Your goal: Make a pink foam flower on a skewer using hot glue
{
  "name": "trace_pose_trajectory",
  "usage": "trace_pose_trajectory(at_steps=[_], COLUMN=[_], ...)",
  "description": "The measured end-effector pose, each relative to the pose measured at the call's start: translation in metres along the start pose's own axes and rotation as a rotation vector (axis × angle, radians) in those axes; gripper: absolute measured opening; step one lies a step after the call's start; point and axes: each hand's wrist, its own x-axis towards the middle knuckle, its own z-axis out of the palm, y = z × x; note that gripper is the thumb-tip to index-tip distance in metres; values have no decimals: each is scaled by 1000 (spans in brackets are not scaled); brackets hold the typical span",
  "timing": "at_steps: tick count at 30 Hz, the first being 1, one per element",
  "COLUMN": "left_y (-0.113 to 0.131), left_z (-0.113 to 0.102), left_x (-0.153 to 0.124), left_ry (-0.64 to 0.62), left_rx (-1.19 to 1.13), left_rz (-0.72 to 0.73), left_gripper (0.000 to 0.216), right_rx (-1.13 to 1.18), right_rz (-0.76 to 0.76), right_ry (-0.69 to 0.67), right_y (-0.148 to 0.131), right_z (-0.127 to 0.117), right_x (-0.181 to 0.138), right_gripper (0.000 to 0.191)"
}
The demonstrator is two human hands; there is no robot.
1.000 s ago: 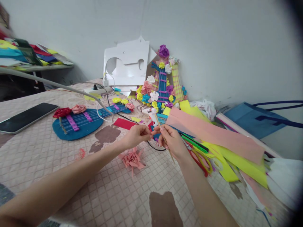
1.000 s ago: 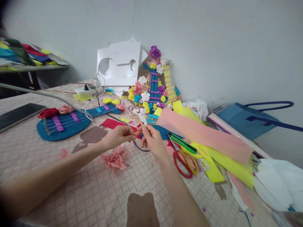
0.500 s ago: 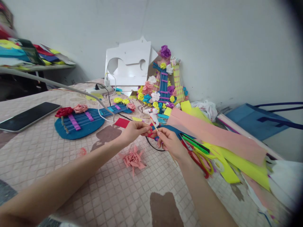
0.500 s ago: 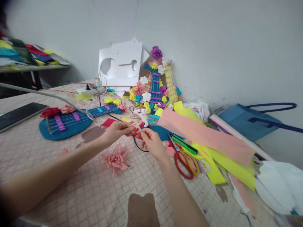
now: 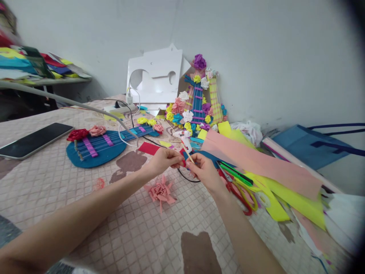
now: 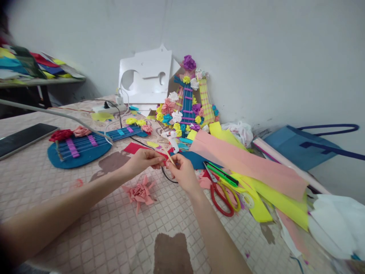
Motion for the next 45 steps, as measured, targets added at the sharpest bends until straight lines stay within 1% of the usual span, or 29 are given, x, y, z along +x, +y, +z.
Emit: trace_pose_trajectory(at_steps=[7, 12, 14, 18, 22, 24, 27, 29, 32, 37, 42, 45], left_y=[-2, 0, 0, -3, -3, -1, 3, 3, 2, 2, 3, 3], left_z=[0, 5, 7, 4, -6, -11, -15, -15, -13, -11, -10, -8], left_x=[1, -1, -3, -3, 2, 4, 6, 6, 6, 5, 2, 1], left_ry=[-11, -79, -85, -32, 15, 51, 94, 99, 81, 37, 28, 38], left_rx=[24, 50, 74, 133, 158, 155, 132, 99, 38, -48, -88, -88], left_rz=[14, 42, 54, 65, 76, 77, 64, 44, 3, -51, -71, -69], left_gripper=[30, 29, 26, 21, 14, 16, 25, 27, 24, 22, 25, 17], right_rx=[-35, -28, -47, -79, -38, -46, -27, 0, 17, 31, 28, 42], right_rz=[1, -23, -22, -3, 1, 7, 19, 32, 46, 29, 33, 22], right_ry=[12, 9, 8, -12, -56, -48, -56, -77, -86, -39, -4, 9], right_y=[-3, 1, 2, -1, -5, -5, -2, 0, 2, 4, 5, 6], right_z=[1, 3, 5, 8, 6, 5, 5, 6, 6, 4, 3, 4], right_x=[-2, -1, -1, -2, -3, -2, -2, -2, -1, 0, 0, 0], right_gripper=[21, 18, 16, 14, 21, 23, 25, 27, 27, 22, 20, 19])
